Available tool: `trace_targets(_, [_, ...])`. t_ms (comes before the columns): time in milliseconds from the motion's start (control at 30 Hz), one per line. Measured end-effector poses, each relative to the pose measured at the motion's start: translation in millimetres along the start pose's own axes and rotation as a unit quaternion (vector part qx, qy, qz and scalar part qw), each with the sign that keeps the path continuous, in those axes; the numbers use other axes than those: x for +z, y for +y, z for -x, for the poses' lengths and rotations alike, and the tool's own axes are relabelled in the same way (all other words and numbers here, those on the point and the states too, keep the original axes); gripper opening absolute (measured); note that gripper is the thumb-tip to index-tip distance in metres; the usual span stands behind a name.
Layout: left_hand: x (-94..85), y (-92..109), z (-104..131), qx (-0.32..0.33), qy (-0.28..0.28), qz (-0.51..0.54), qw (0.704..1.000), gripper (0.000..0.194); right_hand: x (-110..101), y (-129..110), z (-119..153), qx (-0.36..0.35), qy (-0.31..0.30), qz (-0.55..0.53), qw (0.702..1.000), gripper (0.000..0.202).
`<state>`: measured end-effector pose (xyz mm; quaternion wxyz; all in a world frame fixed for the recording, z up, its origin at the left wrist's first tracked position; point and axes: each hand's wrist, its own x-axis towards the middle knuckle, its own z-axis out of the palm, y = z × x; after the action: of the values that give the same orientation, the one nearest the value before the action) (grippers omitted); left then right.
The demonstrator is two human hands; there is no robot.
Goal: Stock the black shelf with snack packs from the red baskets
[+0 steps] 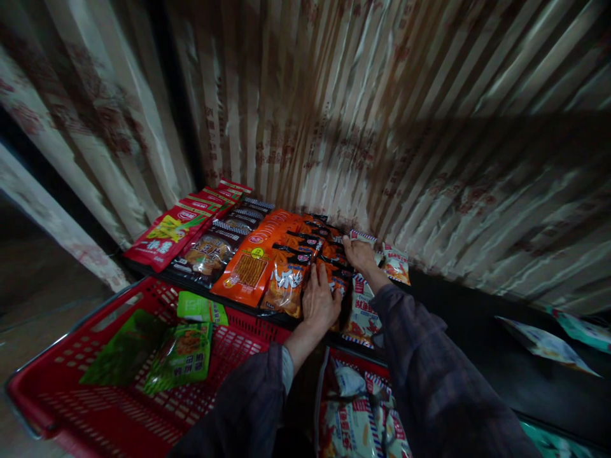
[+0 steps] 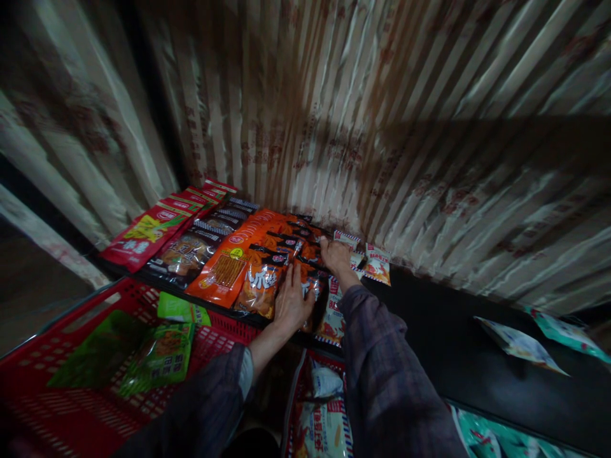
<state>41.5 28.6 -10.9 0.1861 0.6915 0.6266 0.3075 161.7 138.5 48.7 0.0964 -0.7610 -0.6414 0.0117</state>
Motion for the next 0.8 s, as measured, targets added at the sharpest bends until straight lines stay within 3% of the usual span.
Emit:
trace_targets(400, [0.1, -0.8, 0.1, 0.013, 0.014, 0.006, 1.0, 0.066, 1.2, 9.6, 6.0, -0.07, 0.042, -0.035, 0.996, 0.06])
trace_targets(667, [12.3, -6.7, 3.0, 0.089, 0.086, 0.029, 0.992, 0.058, -6.8, 4.0, 19.7, -0.081, 0.049, -0.078, 0.992, 0.061])
trace_targets(800, [9.5, -7.9, 7.7, 0.11, 0.101, 0.038, 0.988, 0.057, -6.7, -2.4, 30.7, -0.084, 0.047, -0.107, 0.99, 0.065])
